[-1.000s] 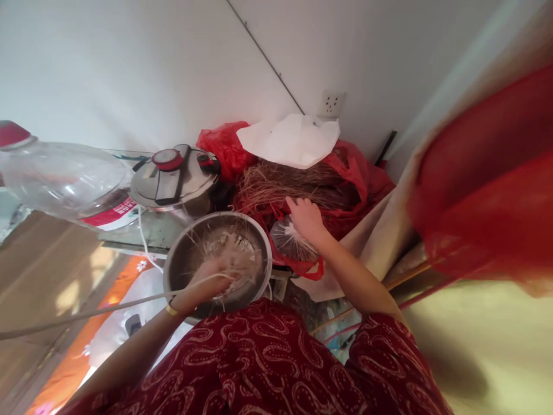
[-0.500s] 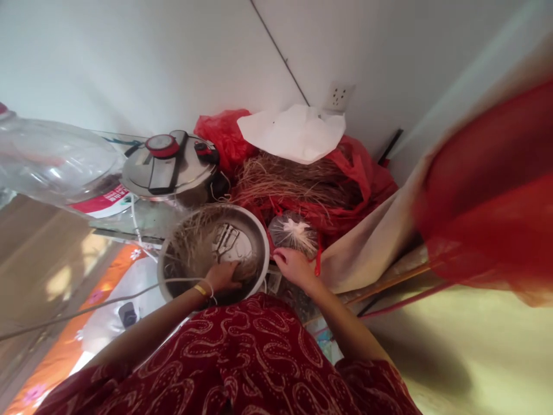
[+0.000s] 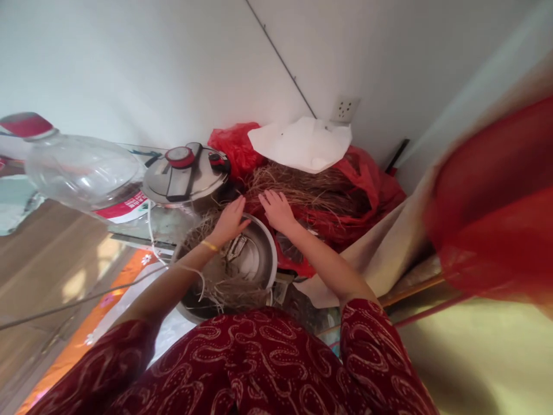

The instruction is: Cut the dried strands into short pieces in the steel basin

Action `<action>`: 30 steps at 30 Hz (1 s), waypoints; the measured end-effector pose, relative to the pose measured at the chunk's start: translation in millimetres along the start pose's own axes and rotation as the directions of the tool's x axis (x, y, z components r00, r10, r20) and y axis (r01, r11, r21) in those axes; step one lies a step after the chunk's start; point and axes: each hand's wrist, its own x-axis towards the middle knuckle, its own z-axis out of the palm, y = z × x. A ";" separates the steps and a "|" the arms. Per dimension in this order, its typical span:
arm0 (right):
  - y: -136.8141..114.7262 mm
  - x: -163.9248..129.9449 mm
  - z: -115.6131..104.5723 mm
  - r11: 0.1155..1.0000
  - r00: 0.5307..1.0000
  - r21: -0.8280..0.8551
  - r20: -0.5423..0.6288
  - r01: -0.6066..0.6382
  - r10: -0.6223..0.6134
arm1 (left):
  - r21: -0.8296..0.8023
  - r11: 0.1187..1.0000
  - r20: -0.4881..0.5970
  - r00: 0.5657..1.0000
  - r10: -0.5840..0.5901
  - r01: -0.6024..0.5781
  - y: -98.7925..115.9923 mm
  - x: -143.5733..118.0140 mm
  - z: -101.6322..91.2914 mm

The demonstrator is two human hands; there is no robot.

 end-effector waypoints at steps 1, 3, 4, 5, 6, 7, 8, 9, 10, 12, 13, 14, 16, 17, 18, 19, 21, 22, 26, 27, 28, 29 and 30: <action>3.5 7.4 6.7 1.000 1.000 -0.024 0.014 0.000 0.000 | 0.073 0.995 -0.044 0.997 -0.058 0.061 4.1 11.3 7.8; 14.4 17.3 18.4 0.997 0.999 -0.071 0.042 -0.031 0.034 | 0.166 0.967 -0.062 0.981 -0.185 0.193 8.7 23.9 23.5; 21.5 20.1 22.7 0.994 0.997 -0.093 0.048 -0.055 0.060 | 0.189 0.948 -0.060 0.967 -0.248 0.255 8.0 25.1 30.2; 29.3 21.8 25.8 0.990 0.995 -0.111 0.042 -0.083 0.089 | 0.203 0.931 -0.049 0.953 -0.300 0.303 5.2 23.7 35.6; 37.3 22.9 27.5 0.986 0.993 -0.127 0.026 -0.111 0.115 | 0.211 0.919 -0.028 0.942 -0.333 0.332 0.5 20.4 39.6; 45.1 23.7 28.0 0.981 0.991 -0.139 0.003 -0.134 0.135 | 0.217 0.913 -0.001 0.936 -0.353 0.345 -5.6 16.1 42.2; 52.3 24.6 27.6 0.977 0.989 -0.148 -0.018 -0.151 0.150 | 0.222 0.910 0.026 0.931 -0.365 0.351 -12.5 11.5 43.5; 58.5 25.8 26.5 0.974 0.986 -0.155 -0.036 -0.166 0.162 | 0.225 0.909 0.050 0.928 -0.370 0.350 -19.3 7.3 43.7; 63.6 27.5 24.9 0.971 0.984 -0.162 -0.046 -0.176 0.171 | 0.227 0.910 0.064 0.927 -0.370 0.348 -25.6 4.1 43.2; 70.3 32.3 21.0 0.966 0.981 -0.171 -0.051 -0.194 0.188 | 0.232 0.914 0.052 0.934 -0.353 0.333 -34.7 0.6 41.9; 72.0 35.1 19.1 0.964 0.979 -0.173 -0.052 -0.203 0.197 | 0.238 0.919 0.038 0.942 -0.332 0.314 -37.2 0.1 41.8; 73.0 37.7 17.2 0.962 0.978 -0.176 -0.055 -0.210 0.203 | 0.248 0.925 0.028 0.953 -0.303 0.287 -38.5 0.0 42.5; 73.7 41.6 14.2 0.958 0.975 -0.186 -0.057 -0.220 0.214 | 0.279 0.930 0.028 0.966 -0.258 0.240 -38.4 -0.8 46.4; 74.2 42.5 13.2 0.955 0.974 -0.194 -0.054 -0.226 0.219 | 0.299 0.927 0.040 0.968 -0.249 0.226 -37.5 -2.2 49.2; 75.0 42.5 12.6 0.952 0.973 -0.202 -0.049 -0.232 0.226 | 0.318 0.924 0.056 0.969 -0.240 0.211 -36.5 -4.8 52.0; 76.5 41.7 12.3 0.948 0.972 -0.211 -0.046 -0.237 0.233 | 0.336 0.922 0.075 0.970 -0.230 0.193 -35.7 -8.9 54.3; 81.6 38.2 12.6 0.943 0.969 -0.222 -0.047 -0.247 0.242 | 0.363 0.922 0.104 0.977 -0.186 0.137 -36.0 -21.6 55.7; 85.1 35.8 12.9 0.941 0.967 -0.223 -0.051 -0.253 0.248 | 0.371 0.923 0.117 0.981 -0.155 0.101 -37.5 -30.3 54.3; 101.6 29.1 13.0 0.938 0.963 -0.217 -0.035 -0.269 0.268 | 0.383 0.923 0.241 0.969 -0.061 -0.037 -53.3 -76.4 39.5; 105.1 29.4 12.1 0.938 0.961 -0.215 -0.027 -0.273 0.274 | 0.366 0.927 0.288 0.957 -0.025 -0.086 -58.6 -88.6 36.0; 107.8 30.6 10.9 0.936 0.959 -0.216 -0.020 -0.279 0.281 | 0.338 0.931 0.332 0.943 0.020 -0.138 -63.9 -99.7 33.6; 109.6 32.6 9.3 0.933 0.956 -0.217 -0.017 -0.288 0.291 | 0.304 0.934 0.367 0.928 0.069 -0.189 -68.6 -109.1 32.6; 110.2 35.2 7.4 0.928 0.953 -0.219 -0.017 -0.300 0.304 | 0.269 0.935 0.394 0.912 0.112 -0.232 -72.4 -116.1 33.2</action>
